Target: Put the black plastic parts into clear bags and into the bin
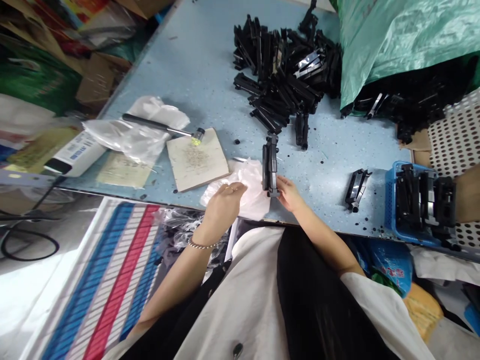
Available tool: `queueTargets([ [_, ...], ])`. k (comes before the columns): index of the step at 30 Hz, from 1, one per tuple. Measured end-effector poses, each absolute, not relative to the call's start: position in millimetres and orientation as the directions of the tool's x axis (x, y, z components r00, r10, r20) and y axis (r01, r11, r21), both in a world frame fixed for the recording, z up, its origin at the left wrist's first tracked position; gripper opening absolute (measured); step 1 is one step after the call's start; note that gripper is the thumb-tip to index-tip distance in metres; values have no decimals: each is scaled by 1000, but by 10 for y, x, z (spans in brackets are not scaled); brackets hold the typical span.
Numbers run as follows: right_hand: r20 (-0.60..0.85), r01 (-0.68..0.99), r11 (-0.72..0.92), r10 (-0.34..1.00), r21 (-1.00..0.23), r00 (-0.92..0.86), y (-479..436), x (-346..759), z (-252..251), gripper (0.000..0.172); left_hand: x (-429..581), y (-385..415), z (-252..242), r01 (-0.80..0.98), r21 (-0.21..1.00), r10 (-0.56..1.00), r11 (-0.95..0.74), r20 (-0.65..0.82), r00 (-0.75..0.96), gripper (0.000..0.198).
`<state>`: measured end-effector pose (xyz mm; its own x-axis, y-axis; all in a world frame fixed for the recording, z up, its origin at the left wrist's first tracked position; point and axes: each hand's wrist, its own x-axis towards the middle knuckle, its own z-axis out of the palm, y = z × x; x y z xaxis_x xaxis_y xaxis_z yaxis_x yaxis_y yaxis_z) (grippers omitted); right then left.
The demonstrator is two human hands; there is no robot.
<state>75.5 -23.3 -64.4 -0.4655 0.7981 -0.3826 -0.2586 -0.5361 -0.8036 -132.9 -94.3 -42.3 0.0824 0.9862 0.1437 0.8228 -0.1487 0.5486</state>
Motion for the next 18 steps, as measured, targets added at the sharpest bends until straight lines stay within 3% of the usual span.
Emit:
queueTargets([
  [2, -399, -256, -601, 736, -757, -546, -357, 931, -589, 37, -1333, -902, -439, 822, 552, 986, -142, 148, 71, 49],
  [6, -478, -102, -808, 439, -580, -761, -682, 1269, -532, 28, -1356, -847, -546, 696, 706, 986, -134, 168, 20, 60],
  [9, -552, 5, -914, 240, -405, -798, -788, 1299, -587, 20, -1385, -911, -559, 656, 737, 982, -163, 182, 39, 63],
  [11, -591, 37, -952, 158, -303, -791, -753, 1208, -645, 25, -1376, -998, -514, 666, 713, 969, -219, 238, 65, 62],
  [13, -631, 49, -939, 189, -340, -752, -670, 1072, -693, 29, -1319, -1103, -447, 657, 690, 945, -303, 306, 115, 61],
  [18, -616, 10, -723, 582, -691, -532, -558, 787, -714, 16, -993, -1326, -363, 504, 715, 873, -485, 357, 333, 66],
])
